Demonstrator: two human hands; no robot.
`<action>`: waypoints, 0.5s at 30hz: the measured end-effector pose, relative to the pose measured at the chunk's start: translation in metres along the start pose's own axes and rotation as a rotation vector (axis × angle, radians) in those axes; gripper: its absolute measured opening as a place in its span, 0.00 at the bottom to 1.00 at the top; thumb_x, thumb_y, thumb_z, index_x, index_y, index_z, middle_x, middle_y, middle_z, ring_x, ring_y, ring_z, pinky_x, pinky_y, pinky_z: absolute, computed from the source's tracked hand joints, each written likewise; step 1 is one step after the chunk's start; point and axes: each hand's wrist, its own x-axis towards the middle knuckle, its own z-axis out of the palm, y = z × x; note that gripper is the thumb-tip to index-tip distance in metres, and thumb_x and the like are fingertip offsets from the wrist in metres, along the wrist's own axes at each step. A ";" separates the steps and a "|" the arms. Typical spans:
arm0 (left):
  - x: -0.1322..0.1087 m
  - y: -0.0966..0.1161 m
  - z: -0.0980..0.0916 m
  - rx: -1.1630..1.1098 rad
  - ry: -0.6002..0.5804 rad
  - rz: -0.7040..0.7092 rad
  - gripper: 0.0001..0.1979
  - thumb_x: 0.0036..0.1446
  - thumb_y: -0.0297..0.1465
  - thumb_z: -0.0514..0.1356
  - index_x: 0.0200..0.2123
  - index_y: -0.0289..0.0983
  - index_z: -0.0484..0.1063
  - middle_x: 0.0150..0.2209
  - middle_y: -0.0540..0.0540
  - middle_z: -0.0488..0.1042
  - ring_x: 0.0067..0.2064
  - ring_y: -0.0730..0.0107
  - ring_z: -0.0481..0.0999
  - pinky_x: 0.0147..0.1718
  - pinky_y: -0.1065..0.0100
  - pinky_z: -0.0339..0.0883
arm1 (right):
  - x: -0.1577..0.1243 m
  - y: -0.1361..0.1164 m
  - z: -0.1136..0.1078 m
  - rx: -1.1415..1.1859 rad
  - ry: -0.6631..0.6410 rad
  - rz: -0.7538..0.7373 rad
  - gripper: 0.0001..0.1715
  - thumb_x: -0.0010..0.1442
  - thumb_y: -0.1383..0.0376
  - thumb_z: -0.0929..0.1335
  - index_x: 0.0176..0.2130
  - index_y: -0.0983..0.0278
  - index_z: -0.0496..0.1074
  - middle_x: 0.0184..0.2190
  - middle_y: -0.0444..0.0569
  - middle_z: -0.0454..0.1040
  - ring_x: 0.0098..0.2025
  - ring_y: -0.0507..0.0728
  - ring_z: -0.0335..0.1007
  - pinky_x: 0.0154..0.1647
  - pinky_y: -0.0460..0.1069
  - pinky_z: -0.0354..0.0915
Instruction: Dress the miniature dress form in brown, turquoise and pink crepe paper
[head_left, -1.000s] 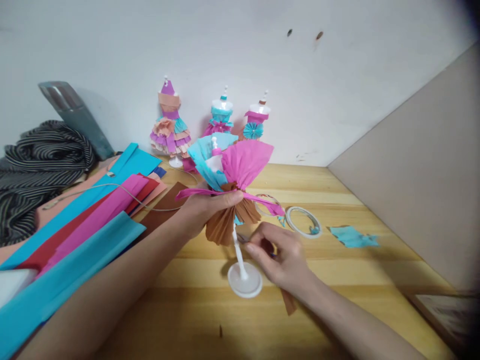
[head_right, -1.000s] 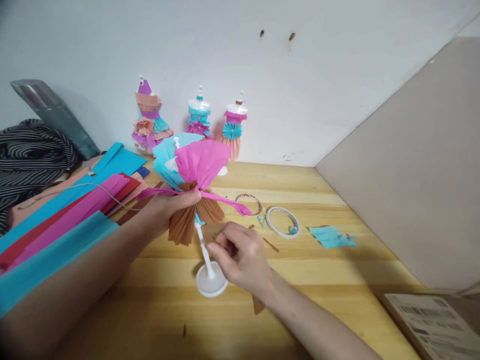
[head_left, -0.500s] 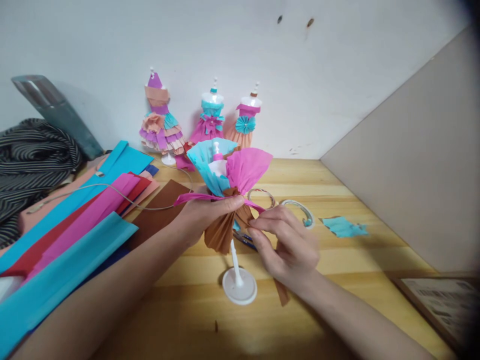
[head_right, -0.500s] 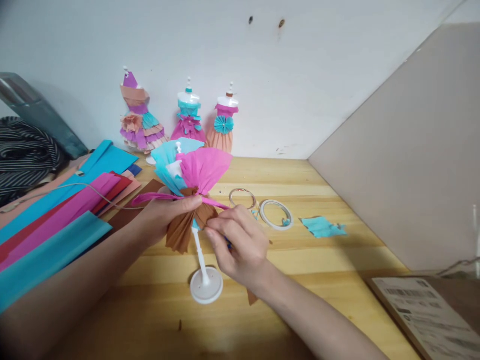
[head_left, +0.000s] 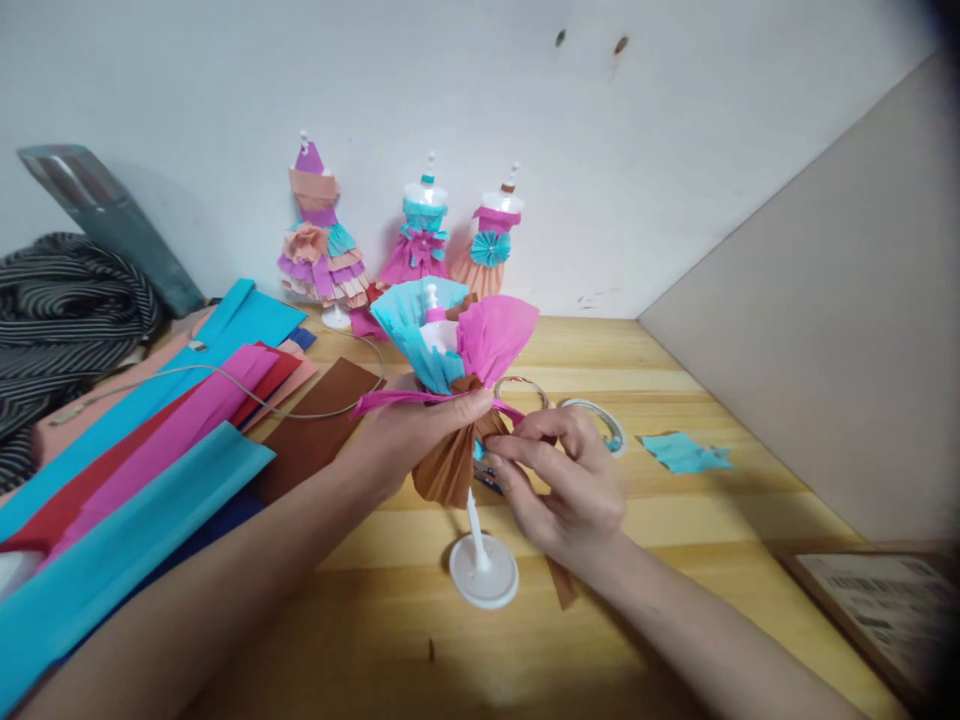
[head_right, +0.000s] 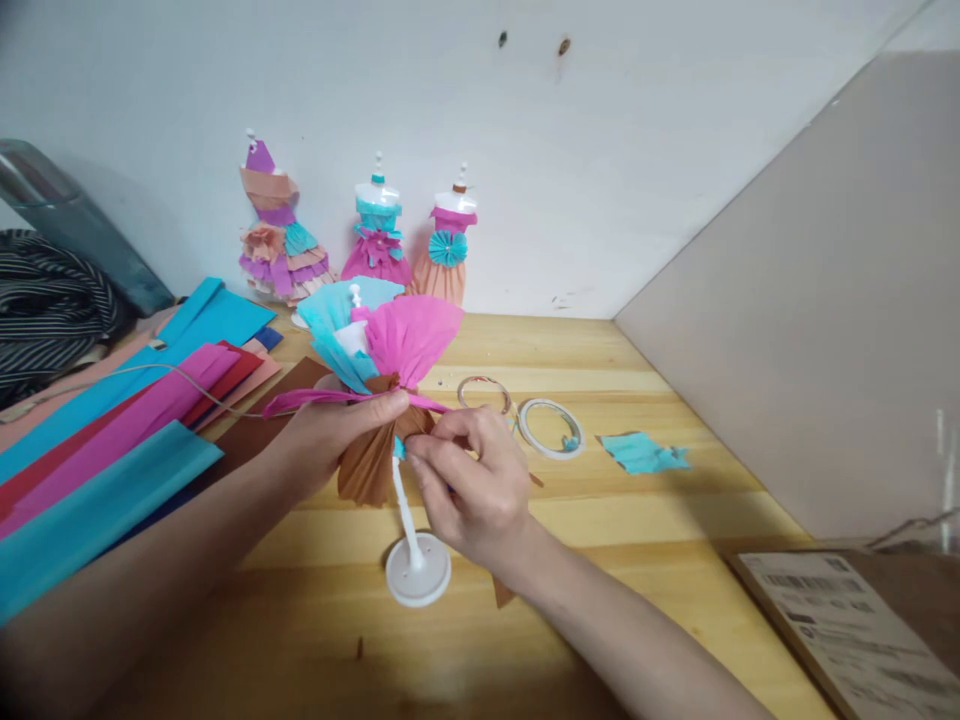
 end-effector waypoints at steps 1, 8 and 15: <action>-0.001 0.000 0.000 0.010 0.001 -0.005 0.14 0.53 0.41 0.64 0.35 0.37 0.75 0.39 0.45 0.80 0.43 0.60 0.77 0.45 0.61 0.70 | 0.000 -0.002 0.000 0.050 0.000 0.037 0.10 0.55 0.77 0.69 0.36 0.64 0.72 0.30 0.46 0.66 0.31 0.53 0.62 0.30 0.49 0.60; -0.004 -0.002 0.000 0.150 -0.004 0.010 0.12 0.55 0.41 0.62 0.31 0.38 0.75 0.36 0.49 0.80 0.40 0.62 0.78 0.41 0.65 0.70 | 0.001 -0.013 0.002 0.296 -0.002 0.260 0.09 0.56 0.76 0.68 0.34 0.62 0.72 0.29 0.44 0.66 0.32 0.52 0.63 0.31 0.49 0.61; -0.003 0.003 0.003 0.143 0.019 0.026 0.11 0.53 0.40 0.64 0.30 0.38 0.75 0.35 0.49 0.80 0.40 0.62 0.78 0.41 0.64 0.70 | 0.005 -0.015 -0.004 0.262 0.038 0.213 0.12 0.54 0.77 0.69 0.36 0.61 0.73 0.30 0.45 0.65 0.31 0.52 0.64 0.29 0.49 0.61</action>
